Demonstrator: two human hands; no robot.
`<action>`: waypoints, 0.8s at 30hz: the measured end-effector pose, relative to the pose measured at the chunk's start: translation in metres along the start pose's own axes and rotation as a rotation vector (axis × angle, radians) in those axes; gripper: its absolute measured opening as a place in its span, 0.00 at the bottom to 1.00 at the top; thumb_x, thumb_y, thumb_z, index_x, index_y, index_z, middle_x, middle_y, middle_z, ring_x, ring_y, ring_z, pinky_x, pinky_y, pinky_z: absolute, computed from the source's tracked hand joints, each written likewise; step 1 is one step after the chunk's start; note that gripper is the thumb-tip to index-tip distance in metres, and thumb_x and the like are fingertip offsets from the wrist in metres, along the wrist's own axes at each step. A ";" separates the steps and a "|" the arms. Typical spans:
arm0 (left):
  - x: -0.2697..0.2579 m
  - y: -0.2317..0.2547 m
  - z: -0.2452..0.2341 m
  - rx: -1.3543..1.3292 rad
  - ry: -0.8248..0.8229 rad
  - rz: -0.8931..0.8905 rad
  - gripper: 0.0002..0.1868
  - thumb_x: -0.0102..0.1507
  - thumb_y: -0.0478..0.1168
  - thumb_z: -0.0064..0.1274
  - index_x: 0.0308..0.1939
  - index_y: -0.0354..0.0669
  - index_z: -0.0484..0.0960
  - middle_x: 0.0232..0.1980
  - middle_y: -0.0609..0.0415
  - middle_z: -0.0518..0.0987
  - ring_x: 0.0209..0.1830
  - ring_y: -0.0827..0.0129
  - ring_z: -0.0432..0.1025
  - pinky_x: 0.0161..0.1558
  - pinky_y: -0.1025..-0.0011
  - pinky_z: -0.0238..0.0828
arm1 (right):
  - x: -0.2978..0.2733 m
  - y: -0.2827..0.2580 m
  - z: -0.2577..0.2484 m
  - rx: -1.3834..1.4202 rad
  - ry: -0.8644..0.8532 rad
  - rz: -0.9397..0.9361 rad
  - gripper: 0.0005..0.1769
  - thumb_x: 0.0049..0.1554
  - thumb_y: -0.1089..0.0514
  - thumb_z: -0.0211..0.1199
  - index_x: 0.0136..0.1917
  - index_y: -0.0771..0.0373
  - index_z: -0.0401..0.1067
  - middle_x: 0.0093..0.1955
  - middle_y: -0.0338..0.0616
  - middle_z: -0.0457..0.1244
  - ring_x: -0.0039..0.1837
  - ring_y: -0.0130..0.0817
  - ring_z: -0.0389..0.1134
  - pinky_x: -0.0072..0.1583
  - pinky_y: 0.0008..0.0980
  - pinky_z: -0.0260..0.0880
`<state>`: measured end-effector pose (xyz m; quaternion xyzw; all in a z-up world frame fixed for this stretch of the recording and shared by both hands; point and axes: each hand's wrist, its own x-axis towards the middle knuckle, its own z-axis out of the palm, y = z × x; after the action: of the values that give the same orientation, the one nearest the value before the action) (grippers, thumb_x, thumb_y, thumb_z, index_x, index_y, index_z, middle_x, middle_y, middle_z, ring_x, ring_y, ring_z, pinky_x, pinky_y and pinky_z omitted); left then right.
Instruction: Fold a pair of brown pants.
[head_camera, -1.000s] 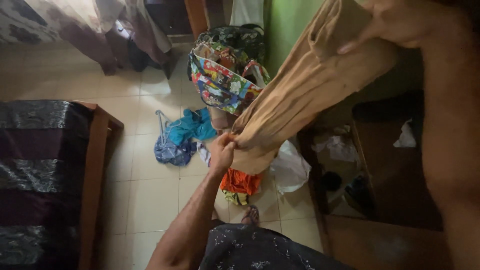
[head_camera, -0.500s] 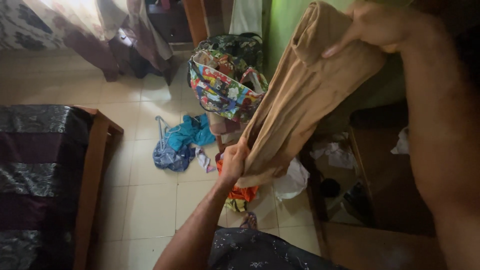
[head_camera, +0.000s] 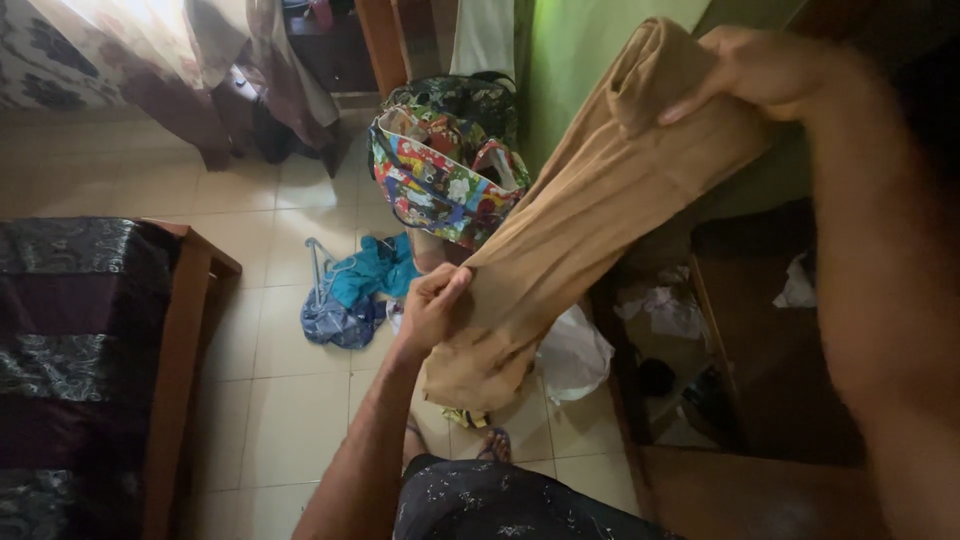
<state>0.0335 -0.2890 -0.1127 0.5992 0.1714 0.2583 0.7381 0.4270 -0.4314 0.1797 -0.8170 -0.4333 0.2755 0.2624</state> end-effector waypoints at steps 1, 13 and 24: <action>0.002 0.003 -0.002 0.005 -0.009 -0.068 0.19 0.73 0.45 0.52 0.29 0.40 0.76 0.26 0.69 0.66 0.24 0.84 0.57 0.25 0.78 0.53 | -0.001 -0.005 0.003 0.063 -0.099 -0.026 0.32 0.49 0.62 0.73 0.64 0.80 0.73 0.64 0.61 0.69 0.64 0.52 0.72 0.66 0.45 0.74; 0.029 0.036 0.042 0.491 -0.110 0.215 0.13 0.73 0.39 0.58 0.40 0.31 0.79 0.33 0.55 0.72 0.35 0.73 0.66 0.38 0.74 0.67 | 0.001 -0.032 0.031 -0.031 0.062 -0.030 0.41 0.56 0.66 0.72 0.75 0.76 0.54 0.72 0.63 0.56 0.70 0.51 0.58 0.66 0.48 0.67; 0.043 0.058 0.072 0.262 0.135 0.076 0.17 0.59 0.43 0.66 0.30 0.36 0.74 0.25 0.56 0.73 0.24 0.76 0.66 0.24 0.70 0.65 | -0.003 -0.016 0.021 -0.027 0.004 -0.061 0.36 0.52 0.62 0.73 0.69 0.78 0.62 0.67 0.63 0.63 0.66 0.52 0.66 0.63 0.45 0.68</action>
<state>0.0985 -0.3120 -0.0379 0.6779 0.2300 0.3010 0.6300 0.4029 -0.4221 0.1759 -0.8075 -0.4611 0.2597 0.2606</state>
